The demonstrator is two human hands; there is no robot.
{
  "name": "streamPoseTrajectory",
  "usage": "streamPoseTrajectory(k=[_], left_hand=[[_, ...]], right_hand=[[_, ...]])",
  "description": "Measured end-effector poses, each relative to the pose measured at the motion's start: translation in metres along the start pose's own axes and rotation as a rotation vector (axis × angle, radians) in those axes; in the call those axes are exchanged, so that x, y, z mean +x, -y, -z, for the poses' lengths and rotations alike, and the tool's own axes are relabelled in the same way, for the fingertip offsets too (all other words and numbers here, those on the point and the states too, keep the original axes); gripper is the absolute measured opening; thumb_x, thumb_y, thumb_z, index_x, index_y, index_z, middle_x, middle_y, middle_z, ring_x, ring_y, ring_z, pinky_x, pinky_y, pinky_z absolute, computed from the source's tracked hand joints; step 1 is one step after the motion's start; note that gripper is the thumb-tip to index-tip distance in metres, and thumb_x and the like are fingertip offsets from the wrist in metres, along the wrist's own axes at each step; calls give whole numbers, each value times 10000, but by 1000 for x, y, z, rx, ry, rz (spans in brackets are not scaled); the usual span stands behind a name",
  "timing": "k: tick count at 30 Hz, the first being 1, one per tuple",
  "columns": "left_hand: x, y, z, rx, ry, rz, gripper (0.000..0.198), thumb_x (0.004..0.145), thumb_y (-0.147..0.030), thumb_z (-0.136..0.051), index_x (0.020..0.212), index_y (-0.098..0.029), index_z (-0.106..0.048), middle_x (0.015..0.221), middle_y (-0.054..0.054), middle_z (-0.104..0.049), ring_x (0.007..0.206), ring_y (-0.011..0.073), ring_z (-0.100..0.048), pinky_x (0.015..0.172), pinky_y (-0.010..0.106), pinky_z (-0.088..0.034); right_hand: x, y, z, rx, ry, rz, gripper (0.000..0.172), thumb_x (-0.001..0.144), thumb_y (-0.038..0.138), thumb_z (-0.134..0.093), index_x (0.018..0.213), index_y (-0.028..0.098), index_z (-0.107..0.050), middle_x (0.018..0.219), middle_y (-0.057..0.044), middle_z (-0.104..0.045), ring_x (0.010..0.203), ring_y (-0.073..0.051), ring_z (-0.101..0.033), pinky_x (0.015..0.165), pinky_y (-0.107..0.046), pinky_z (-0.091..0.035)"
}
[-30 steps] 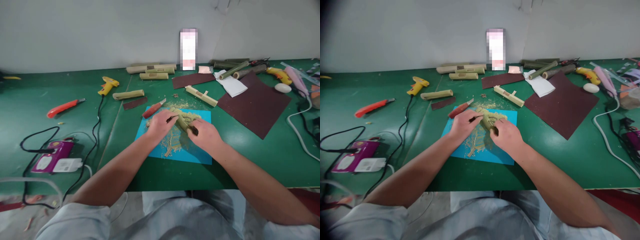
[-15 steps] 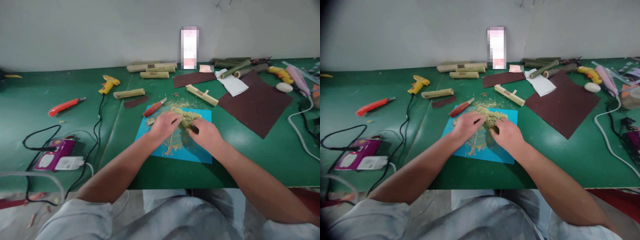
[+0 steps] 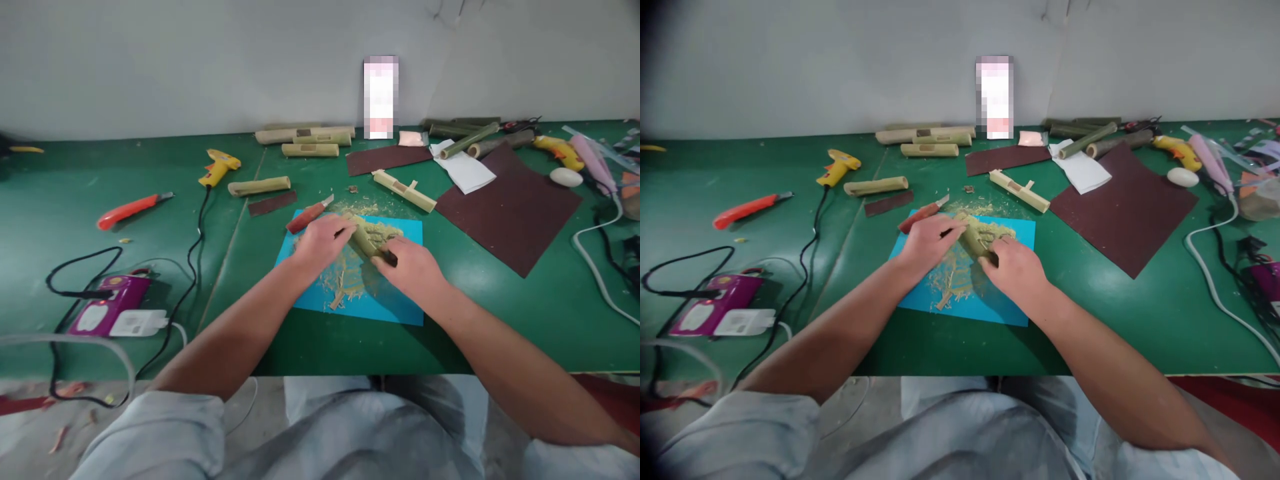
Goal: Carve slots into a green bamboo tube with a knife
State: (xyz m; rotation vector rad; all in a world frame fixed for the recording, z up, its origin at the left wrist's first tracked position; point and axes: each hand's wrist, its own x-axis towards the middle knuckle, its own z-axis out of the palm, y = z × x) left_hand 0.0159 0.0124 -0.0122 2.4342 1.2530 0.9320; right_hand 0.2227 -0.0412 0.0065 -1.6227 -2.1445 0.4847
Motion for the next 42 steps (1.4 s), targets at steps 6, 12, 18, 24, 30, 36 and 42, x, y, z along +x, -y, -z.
streamPoseTrajectory(k=[6, 12, 18, 24, 30, 36, 42], left_hand=[[-3, -3, 2, -31, 71, -22, 209, 975, -298, -564, 1042, -245, -755, 946, 36, -759, 890, 182, -711, 823, 321, -579], [-3, -6, 0, -11, 114, -83, 229, 985, -285, -552, 1105, -237, -741, 943, 48, -754, 875, 183, -711, 781, 308, -578], [-3, -3, 2, 0, 49, -41, 222, 976, -271, -556, 1088, -236, -744, 974, 54, -758, 911, 200, -711, 819, 331, -579], [-3, -4, 1, 34, 29, -36, 237, 990, -286, -528, 1048, -220, -748, 918, 50, -744, 881, 186, -700, 810, 318, -572], [-4, -3, -1, 15, 73, -77, 256, 1013, -299, -519, 1086, -197, -741, 938, 53, -742, 889, 177, -697, 801, 305, -568], [-6, -7, -2, -28, 135, -100, 253, 1005, -257, -526, 1155, -199, -721, 984, 60, -742, 933, 183, -699, 831, 308, -572], [2, 5, 4, 70, 57, 5, 234, 980, -250, -556, 1128, -210, -734, 997, 58, -750, 961, 189, -700, 889, 322, -573]], right_hand=[[0, -2, -2, 8, -15, 16, 142, 888, 313, -615, 779, 222, -611, 855, -54, -656, 780, -194, -597, 636, -319, -397], [0, -3, -2, 1, -18, 15, 161, 903, 326, -599, 786, 220, -628, 853, -58, -669, 772, -193, -603, 623, -313, -395], [0, -3, -1, -25, -18, -6, 166, 900, 337, -613, 791, 214, -637, 874, -59, -684, 782, -197, -616, 611, -311, -383], [0, -3, 0, -26, 2, -39, 172, 909, 348, -605, 815, 219, -672, 897, -59, -697, 774, -199, -622, 604, -314, -375], [0, -1, 3, -45, 23, -40, 185, 920, 343, -590, 828, 213, -685, 901, -65, -696, 787, -197, -624, 614, -312, -383], [2, -1, 7, -58, 74, -45, 205, 935, 343, -563, 873, 205, -701, 919, -63, -700, 826, -201, -634, 629, -309, -382], [0, 0, 9, -47, 63, -50, 206, 934, 356, -564, 897, 214, -709, 961, -64, -705, 860, -209, -646, 657, -315, -409]])
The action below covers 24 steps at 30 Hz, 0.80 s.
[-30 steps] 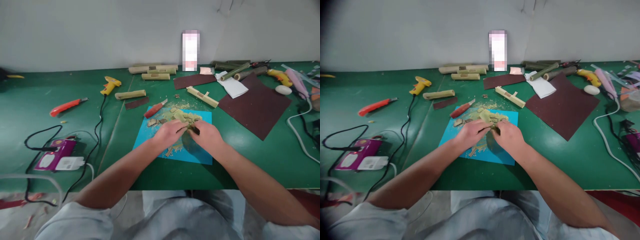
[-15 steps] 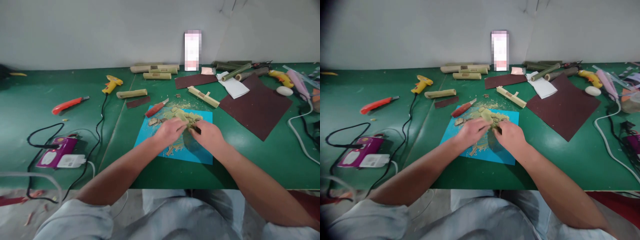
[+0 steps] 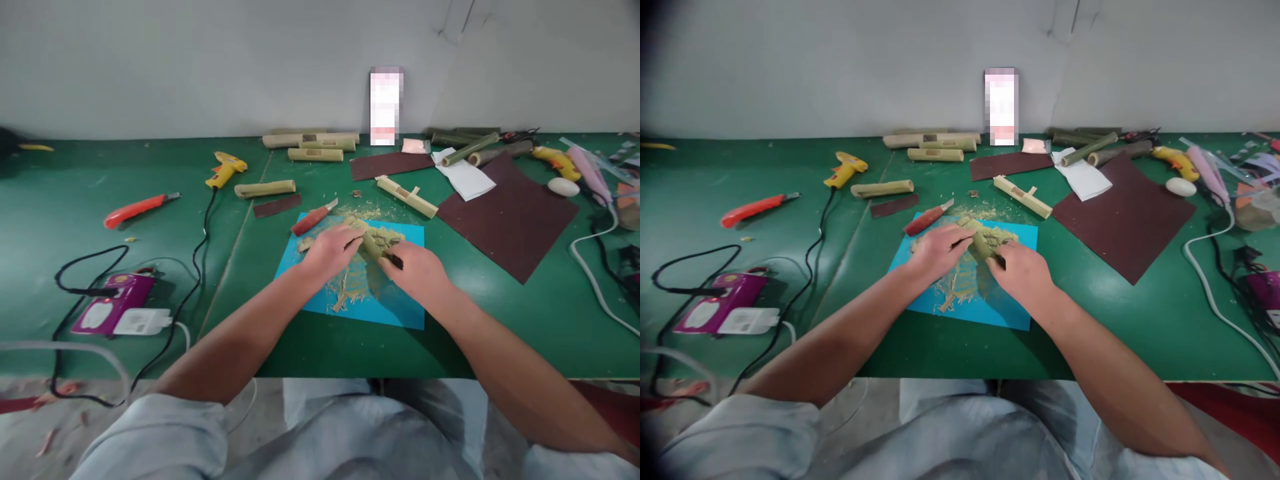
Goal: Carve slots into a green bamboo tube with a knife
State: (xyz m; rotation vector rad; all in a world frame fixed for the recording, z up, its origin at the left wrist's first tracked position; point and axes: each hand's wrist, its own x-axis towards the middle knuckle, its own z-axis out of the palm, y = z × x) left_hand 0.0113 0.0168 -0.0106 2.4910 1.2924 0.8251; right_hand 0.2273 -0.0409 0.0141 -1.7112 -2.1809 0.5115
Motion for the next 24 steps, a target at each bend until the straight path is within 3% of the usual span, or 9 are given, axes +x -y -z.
streamPoseTrajectory(k=[4, 8, 11, 14, 19, 22, 24], left_hand=[[2, 4, 1, -1, 2, -15, 238, 972, -226, -561, 1133, -206, -735, 1014, 57, -753, 953, 188, -703, 868, 319, -576], [-1, -2, 0, -13, -3, -12, 236, 965, -245, -582, 1138, -202, -736, 995, 55, -755, 940, 190, -705, 853, 319, -574], [-6, -12, -2, -76, 58, -79, 247, 984, -273, -561, 1164, -223, -723, 1000, 46, -753, 932, 182, -707, 838, 316, -578], [-7, -15, -4, -126, 123, -160, 273, 1004, -262, -522, 1203, -228, -707, 1017, 55, -749, 939, 179, -707, 826, 309, -578], [-2, -7, -3, -58, -13, -67, 237, 986, -239, -549, 1129, -187, -731, 987, 59, -749, 944, 182, -705, 866, 316, -574], [-1, -8, -3, -91, 68, -137, 264, 999, -249, -527, 1183, -201, -710, 993, 50, -748, 935, 169, -706, 848, 298, -578], [-1, -8, -3, -77, 62, -116, 260, 999, -245, -519, 1168, -221, -715, 1017, 43, -750, 954, 169, -704, 867, 305, -578]], right_hand=[[-4, -1, -3, 7, -71, 40, 271, 832, 373, -696, 1038, 200, -673, 1083, -82, -693, 925, -228, -641, 708, -322, -438], [-2, -3, -6, -18, -57, 38, 155, 821, 336, -691, 857, 194, -641, 936, -72, -672, 819, -198, -614, 664, -307, -406], [0, -5, -7, -37, -64, 41, 144, 856, 288, -621, 746, 199, -592, 853, -60, -646, 759, -173, -590, 647, -303, -379], [0, -6, -9, -34, -76, 50, 153, 871, 270, -582, 735, 201, -582, 821, -50, -638, 739, -165, -579, 645, -301, -367], [-1, -5, -9, -43, -94, 59, 152, 880, 279, -569, 752, 201, -593, 842, -57, -647, 746, -169, -578, 636, -304, -355], [-1, -4, -9, -61, -86, 65, 155, 884, 273, -559, 753, 198, -596, 829, -60, -646, 736, -169, -574, 637, -308, -353], [-1, -4, -9, -57, -89, 63, 156, 884, 283, -562, 758, 198, -598, 835, -60, -649, 736, -169, -573, 636, -308, -353]])
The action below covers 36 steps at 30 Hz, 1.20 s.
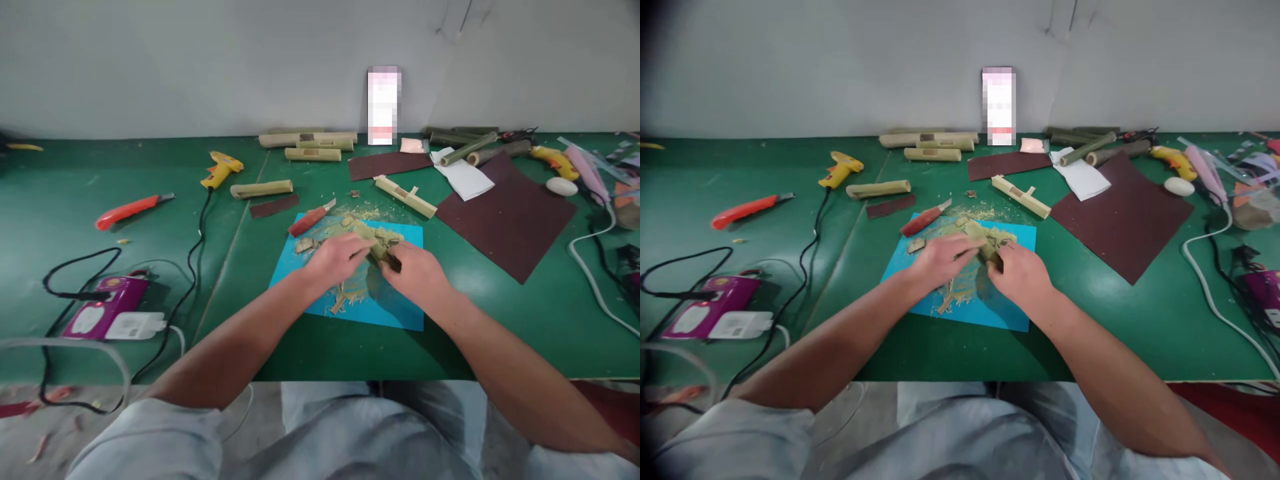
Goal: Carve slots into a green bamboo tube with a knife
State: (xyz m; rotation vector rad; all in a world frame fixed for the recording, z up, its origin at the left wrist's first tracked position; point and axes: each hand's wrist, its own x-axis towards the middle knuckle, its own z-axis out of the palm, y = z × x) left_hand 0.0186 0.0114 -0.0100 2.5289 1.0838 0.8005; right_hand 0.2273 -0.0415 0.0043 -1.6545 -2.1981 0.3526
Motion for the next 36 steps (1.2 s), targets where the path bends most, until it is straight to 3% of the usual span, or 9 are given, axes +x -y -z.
streamPoseTrajectory(k=[3, 8, 12, 16, 20, 24, 28, 32, 36], left_hand=[[1, 0, 1, 53, -67, 88, 243, 986, -230, -531, 1129, -212, -726, 1042, 50, -751, 991, 185, -698, 913, 331, -568], [0, -1, 0, 24, -3, 41, 258, 999, -246, -517, 1159, -222, -716, 1025, 44, -748, 961, 175, -702, 872, 310, -577], [2, 4, 1, 60, -90, 116, 235, 978, -225, -545, 1126, -213, -727, 1060, 50, -749, 1006, 183, -698, 937, 328, -563], [2, 4, 4, 23, -50, 104, 241, 973, -234, -552, 1137, -215, -729, 1019, 44, -757, 958, 174, -705, 891, 311, -574], [1, 0, 4, 36, -81, 131, 236, 964, -231, -556, 1108, -212, -743, 1034, 52, -760, 966, 189, -705, 891, 334, -575], [0, -5, 2, -18, 6, 95, 252, 980, -235, -533, 1136, -232, -731, 1029, 44, -759, 949, 178, -707, 870, 318, -579], [0, -5, 1, 41, -63, 123, 252, 975, -224, -519, 1106, -207, -734, 1031, 59, -754, 979, 196, -699, 904, 343, -573], [-3, -3, 2, 5, 6, 71, 277, 989, -236, -501, 1154, -206, -722, 991, 64, -750, 940, 193, -703, 845, 326, -582], [-3, -2, 2, 43, -55, 113, 266, 980, -220, -508, 1121, -190, -731, 988, 74, -746, 947, 206, -698, 861, 352, -577]], right_hand=[[0, 0, -1, 10, -7, -4, 144, 871, 293, -576, 761, 201, -593, 853, -58, -652, 744, -169, -571, 630, -307, -344], [0, 0, -1, 23, 2, -8, 132, 851, 298, -594, 763, 203, -570, 863, -59, -648, 747, -168, -564, 622, -309, -334], [0, 1, -1, 39, 14, -24, 118, 841, 311, -602, 796, 206, -572, 901, -64, -658, 765, -175, -569, 632, -312, -348], [0, 0, -1, 43, 29, -19, 129, 833, 328, -608, 816, 206, -570, 914, -70, -662, 774, -186, -576, 624, -317, -352], [0, 0, 0, 58, 22, -24, 125, 830, 330, -611, 834, 213, -566, 926, -65, -666, 773, -185, -580, 623, -317, -359], [1, 2, 1, 61, 56, -42, 149, 816, 334, -639, 825, 216, -549, 889, -54, -659, 746, -182, -576, 617, -316, -356], [0, 3, 1, 66, 55, -49, 196, 808, 359, -674, 869, 213, -558, 900, -53, -658, 777, -192, -594, 634, -315, -370], [-1, 4, 1, 59, 63, -52, 220, 799, 363, -692, 882, 208, -559, 905, -57, -662, 778, -196, -602, 633, -315, -376], [-1, 4, 1, 79, 62, -59, 240, 794, 388, -703, 900, 217, -573, 919, -52, -669, 776, -193, -610, 626, -309, -380]])
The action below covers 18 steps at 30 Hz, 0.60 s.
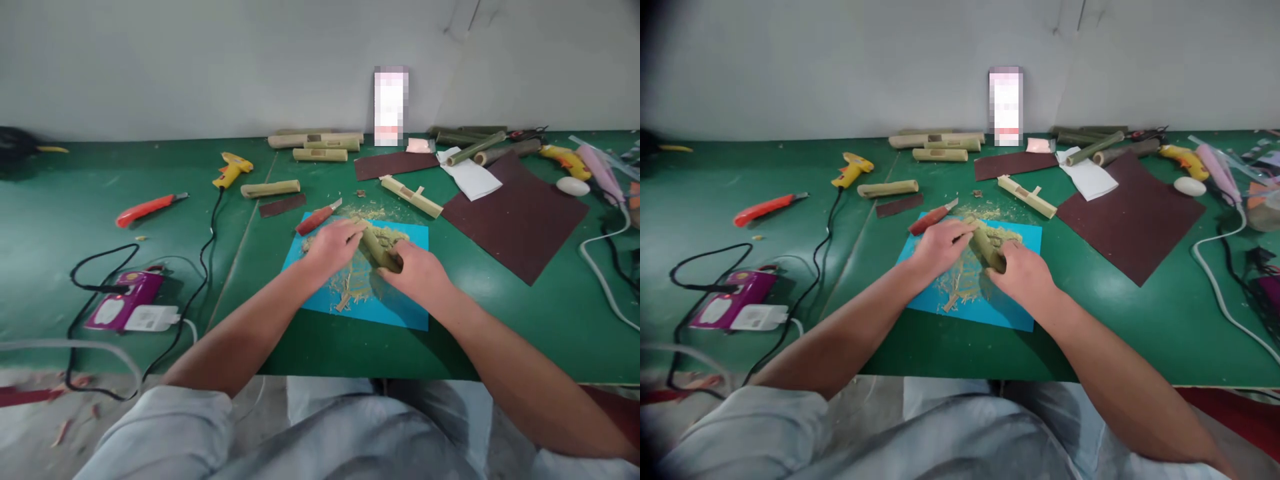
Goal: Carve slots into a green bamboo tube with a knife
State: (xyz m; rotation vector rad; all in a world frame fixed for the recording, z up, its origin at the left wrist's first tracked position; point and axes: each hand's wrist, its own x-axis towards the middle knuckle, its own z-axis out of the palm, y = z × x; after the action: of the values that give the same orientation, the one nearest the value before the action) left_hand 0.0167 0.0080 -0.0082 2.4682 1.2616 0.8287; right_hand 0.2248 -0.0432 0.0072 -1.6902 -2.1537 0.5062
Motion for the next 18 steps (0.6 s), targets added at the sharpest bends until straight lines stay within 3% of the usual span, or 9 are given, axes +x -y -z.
streamPoseTrajectory(k=[3, 7, 11, 15, 18], left_hand=[[0, -1, 0, -35, 67, -46, 272, 988, -221, -505, 1156, -211, -718, 987, 59, -745, 946, 196, -696, 853, 341, -578], [0, -3, 0, -11, -8, -1, 238, 974, -209, -529, 1095, -194, -734, 986, 69, -746, 935, 200, -697, 872, 352, -574], [-2, -4, 0, -66, 71, -50, 248, 984, -228, -518, 1127, -235, -721, 964, 36, -746, 913, 187, -703, 823, 332, -586], [-4, -5, 2, 7, -10, 12, 257, 977, -230, -514, 1115, -208, -730, 981, 55, -749, 937, 198, -702, 857, 343, -580], [-5, -4, 3, -33, 68, -34, 282, 989, -231, -496, 1161, -220, -720, 1017, 60, -751, 950, 191, -706, 849, 319, -581]], right_hand=[[0, 1, 1, -7, 18, -22, 238, 792, 384, -701, 902, 217, -571, 881, -49, -665, 766, -197, -612, 612, -308, -370], [1, 2, 1, -10, 31, -38, 262, 788, 398, -705, 927, 221, -571, 884, -50, -666, 763, -201, -611, 606, -309, -361], [1, 3, 1, -20, 55, -44, 250, 792, 391, -699, 914, 222, -561, 862, -46, -659, 749, -199, -601, 602, -308, -355], [0, 3, 0, -31, 58, -41, 279, 803, 420, -694, 944, 221, -559, 878, -49, -662, 748, -202, -598, 599, -309, -348], [-1, 3, 0, -45, 61, -27, 252, 836, 432, -658, 916, 218, -553, 879, -57, -662, 745, -199, -592, 592, -310, -336]])
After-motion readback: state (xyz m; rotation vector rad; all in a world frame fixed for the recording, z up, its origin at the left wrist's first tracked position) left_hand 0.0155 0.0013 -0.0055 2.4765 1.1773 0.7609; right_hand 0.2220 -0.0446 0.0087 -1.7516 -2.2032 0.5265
